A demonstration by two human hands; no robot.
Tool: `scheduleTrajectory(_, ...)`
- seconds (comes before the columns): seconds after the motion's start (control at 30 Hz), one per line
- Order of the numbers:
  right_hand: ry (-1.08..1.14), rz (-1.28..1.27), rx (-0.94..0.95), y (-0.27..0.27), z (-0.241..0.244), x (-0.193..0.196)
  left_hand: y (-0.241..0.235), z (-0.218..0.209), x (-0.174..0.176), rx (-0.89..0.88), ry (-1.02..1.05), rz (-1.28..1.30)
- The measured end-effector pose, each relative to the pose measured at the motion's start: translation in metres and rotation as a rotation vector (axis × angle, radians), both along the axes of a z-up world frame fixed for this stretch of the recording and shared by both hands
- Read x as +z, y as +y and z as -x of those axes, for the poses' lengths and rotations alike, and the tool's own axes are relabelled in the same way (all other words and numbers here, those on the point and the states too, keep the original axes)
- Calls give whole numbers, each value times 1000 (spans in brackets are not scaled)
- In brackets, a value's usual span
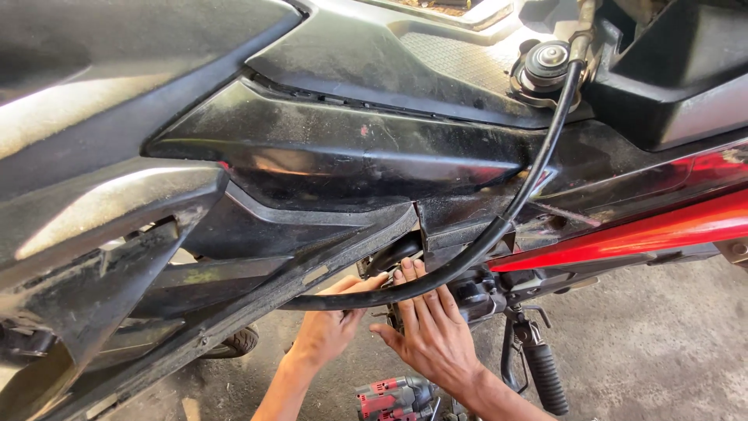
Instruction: Repairing a motorcycle engine by cleaning surfaces with a screwdriver and loosening bolts with a wrench
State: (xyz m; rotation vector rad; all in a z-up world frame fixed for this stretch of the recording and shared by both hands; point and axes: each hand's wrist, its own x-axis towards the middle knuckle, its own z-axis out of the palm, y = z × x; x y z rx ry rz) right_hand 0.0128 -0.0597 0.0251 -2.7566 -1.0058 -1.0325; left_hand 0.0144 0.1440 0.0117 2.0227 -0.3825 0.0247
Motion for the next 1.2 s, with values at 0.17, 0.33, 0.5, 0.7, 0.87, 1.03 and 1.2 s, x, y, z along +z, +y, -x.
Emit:
scheduleTrajectory(0.17, -22, -62, 123, -5, 0, 11, 7, 4, 5, -37, -46, 43)
scheduleTrajectory(0.33, -35, -105, 232, -14, -2, -8, 19, 6, -7, -46, 134, -7)
scheduleTrajectory(0.5, 3, -151, 245, -15, -1, -12, 20, 2, 26, -35, -16, -137)
scheduleTrajectory(0.7, -168, -258, 358, -48, 4, 36, 30, 25, 30, 7, -175, -140)
scheduleTrajectory(0.87, 13, 246, 138, -33, -17, 55, 38, 61, 0, 91, -79, -14)
scheduleTrajectory(1.03, -107, 653, 56, -5, -5, 68, 50, 108, -11, 113, -44, 179)
scheduleTrajectory(1.2, -314, 857, 135, 23, 17, 63, 79, 149, -14, 162, -43, 220)
